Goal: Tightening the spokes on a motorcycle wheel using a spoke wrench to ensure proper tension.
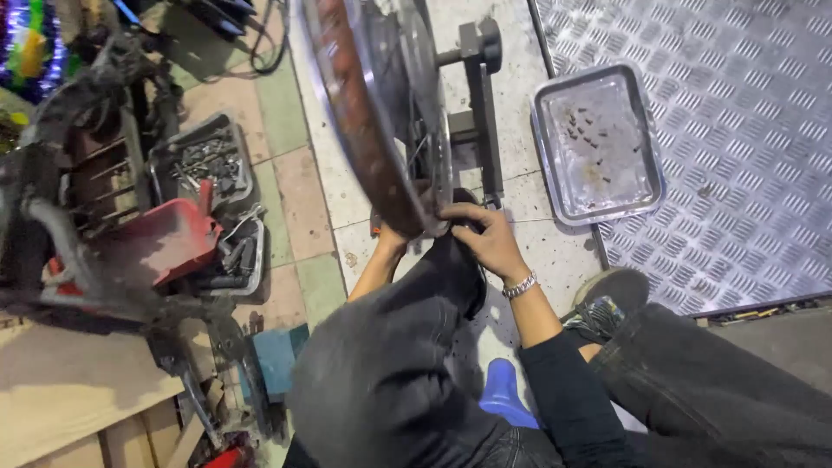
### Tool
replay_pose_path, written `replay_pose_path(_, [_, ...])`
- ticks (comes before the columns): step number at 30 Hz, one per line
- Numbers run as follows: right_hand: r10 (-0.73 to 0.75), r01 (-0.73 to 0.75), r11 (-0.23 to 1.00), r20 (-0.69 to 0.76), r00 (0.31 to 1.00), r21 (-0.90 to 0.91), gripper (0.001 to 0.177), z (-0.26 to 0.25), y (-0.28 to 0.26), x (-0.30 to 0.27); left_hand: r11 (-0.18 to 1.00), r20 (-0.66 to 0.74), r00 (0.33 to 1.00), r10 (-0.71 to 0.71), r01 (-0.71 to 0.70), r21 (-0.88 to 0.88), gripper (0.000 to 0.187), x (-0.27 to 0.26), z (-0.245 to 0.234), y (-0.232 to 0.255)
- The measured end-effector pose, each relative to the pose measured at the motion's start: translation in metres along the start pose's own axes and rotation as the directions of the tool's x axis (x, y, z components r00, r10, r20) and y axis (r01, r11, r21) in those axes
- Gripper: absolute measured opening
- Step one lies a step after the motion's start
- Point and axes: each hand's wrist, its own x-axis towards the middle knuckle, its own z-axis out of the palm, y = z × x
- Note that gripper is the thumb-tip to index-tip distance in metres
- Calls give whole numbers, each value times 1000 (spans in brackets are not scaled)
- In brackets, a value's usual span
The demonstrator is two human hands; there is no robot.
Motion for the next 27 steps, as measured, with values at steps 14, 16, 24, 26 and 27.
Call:
replay_pose_path(14, [193,-226,958,-185,964,-177,28,-85,154,231,997,37,997,-73,73,7,29,176,37,12])
replay_pose_path(16, [166,-193,959,-137,976,-209,26,-70,155,254,998,40,997,-60,60,-6,32,187,28,-2])
replay_pose_path(24, [175,-201,936,-113,978,-288,10,-52,234,278,943,-93,969,-228,196,-271,19,202,21,-1])
replay_pose_path(26, [157,-181,936,-102,982,-301,11,-51,225,282,953,-113,969,-221,189,-238,18,206,22,22])
replay_pose_path(27, [137,-160,936,-95,986,-314,12,-51,219,284,962,-130,969,-209,180,-205,18,207,23,34])
